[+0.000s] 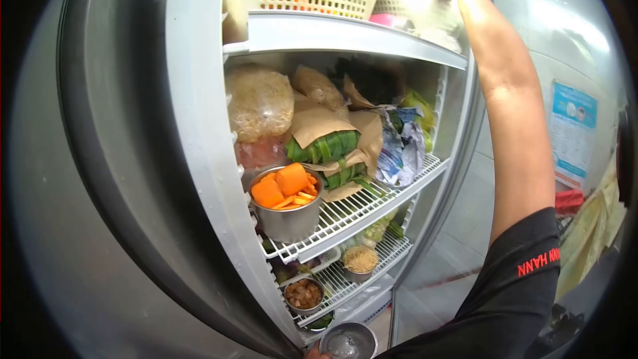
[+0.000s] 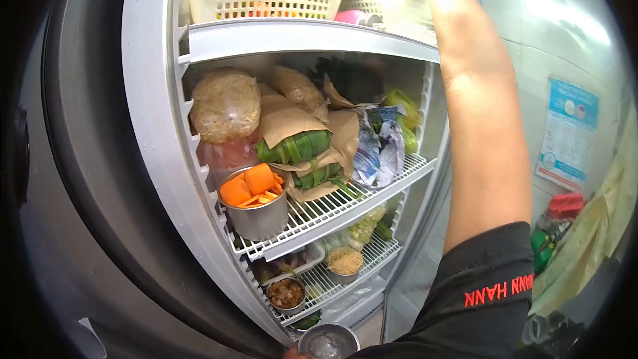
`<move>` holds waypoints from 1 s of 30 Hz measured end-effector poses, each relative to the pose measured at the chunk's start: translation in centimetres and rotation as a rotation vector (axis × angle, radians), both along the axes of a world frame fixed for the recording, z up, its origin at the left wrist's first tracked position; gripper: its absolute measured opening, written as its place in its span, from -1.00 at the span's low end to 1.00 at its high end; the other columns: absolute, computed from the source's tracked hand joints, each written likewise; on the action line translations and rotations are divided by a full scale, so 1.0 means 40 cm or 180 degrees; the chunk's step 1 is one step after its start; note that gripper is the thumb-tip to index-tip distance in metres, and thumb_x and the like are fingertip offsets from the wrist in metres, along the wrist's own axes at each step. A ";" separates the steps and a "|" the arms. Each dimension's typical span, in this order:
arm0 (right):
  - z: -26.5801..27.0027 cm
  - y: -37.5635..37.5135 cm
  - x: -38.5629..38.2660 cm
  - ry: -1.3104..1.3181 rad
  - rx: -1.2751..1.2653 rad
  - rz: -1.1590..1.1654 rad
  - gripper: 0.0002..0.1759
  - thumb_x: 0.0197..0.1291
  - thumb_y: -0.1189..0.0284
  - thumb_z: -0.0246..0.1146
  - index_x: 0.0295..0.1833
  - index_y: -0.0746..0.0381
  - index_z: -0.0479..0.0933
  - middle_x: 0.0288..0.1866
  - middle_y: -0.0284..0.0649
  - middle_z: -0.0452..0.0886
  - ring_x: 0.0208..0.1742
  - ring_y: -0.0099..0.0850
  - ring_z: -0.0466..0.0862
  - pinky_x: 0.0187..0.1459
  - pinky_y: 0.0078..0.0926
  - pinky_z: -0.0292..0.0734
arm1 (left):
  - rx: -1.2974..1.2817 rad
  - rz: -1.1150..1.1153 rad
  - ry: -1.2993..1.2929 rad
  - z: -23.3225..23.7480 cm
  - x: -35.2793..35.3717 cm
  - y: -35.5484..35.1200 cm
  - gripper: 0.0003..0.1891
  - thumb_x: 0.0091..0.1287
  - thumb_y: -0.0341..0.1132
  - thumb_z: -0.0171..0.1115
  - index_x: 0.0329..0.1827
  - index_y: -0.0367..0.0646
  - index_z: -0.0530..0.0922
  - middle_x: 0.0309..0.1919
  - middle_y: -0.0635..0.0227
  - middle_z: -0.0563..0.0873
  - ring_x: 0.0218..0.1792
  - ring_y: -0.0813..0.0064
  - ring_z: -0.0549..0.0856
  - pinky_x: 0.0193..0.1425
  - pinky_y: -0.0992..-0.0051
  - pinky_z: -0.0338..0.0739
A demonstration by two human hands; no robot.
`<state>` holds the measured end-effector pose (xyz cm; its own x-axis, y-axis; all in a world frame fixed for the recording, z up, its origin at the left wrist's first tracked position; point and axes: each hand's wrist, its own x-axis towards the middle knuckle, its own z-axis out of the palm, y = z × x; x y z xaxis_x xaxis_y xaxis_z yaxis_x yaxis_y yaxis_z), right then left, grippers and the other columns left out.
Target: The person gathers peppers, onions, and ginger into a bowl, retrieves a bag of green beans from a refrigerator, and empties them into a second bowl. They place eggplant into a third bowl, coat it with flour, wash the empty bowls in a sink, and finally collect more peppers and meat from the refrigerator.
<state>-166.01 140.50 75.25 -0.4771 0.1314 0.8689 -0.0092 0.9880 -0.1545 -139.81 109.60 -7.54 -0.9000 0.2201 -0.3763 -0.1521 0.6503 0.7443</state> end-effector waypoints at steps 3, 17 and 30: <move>0.014 -0.030 -0.032 -0.0066 0.0024 0.0050 -0.54 -0.11 0.35 0.23 -0.04 0.34 0.50 -0.07 0.10 0.57 -0.09 -0.12 0.62 -0.08 -0.24 0.59 | 0.0175 0.0241 -0.0182 0.065 -0.010 0.008 -0.62 0.19 -0.16 0.03 0.05 -0.04 0.53 -0.10 -0.03 0.55 -0.04 -0.01 0.49 0.05 0.11 0.35; 0.009 -0.054 -0.048 -0.0096 0.0032 0.0220 -0.53 -0.12 0.36 0.24 -0.05 0.37 0.49 -0.09 0.10 0.57 -0.14 -0.12 0.63 -0.12 -0.25 0.61 | 0.0454 0.0664 -0.0505 0.128 -0.018 -0.008 -0.59 0.11 -0.19 0.07 0.05 -0.08 0.52 -0.08 -0.03 0.57 0.00 0.02 0.51 0.09 0.17 0.35; -0.001 -0.040 -0.044 -0.0081 0.0021 0.0293 -0.53 -0.14 0.38 0.25 -0.06 0.40 0.48 -0.12 0.10 0.58 -0.18 -0.13 0.64 -0.16 -0.25 0.62 | 0.0660 0.0966 -0.0582 0.160 0.022 -0.023 -0.55 0.04 -0.22 0.10 0.04 -0.12 0.52 -0.06 -0.02 0.58 0.03 0.06 0.53 0.12 0.23 0.36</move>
<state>-167.77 138.89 75.21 -0.5088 0.0803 0.8571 -0.0962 0.9841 -0.1492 -138.95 108.66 -1.14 -0.8581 0.0428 -0.5116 -0.4559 0.3946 0.7978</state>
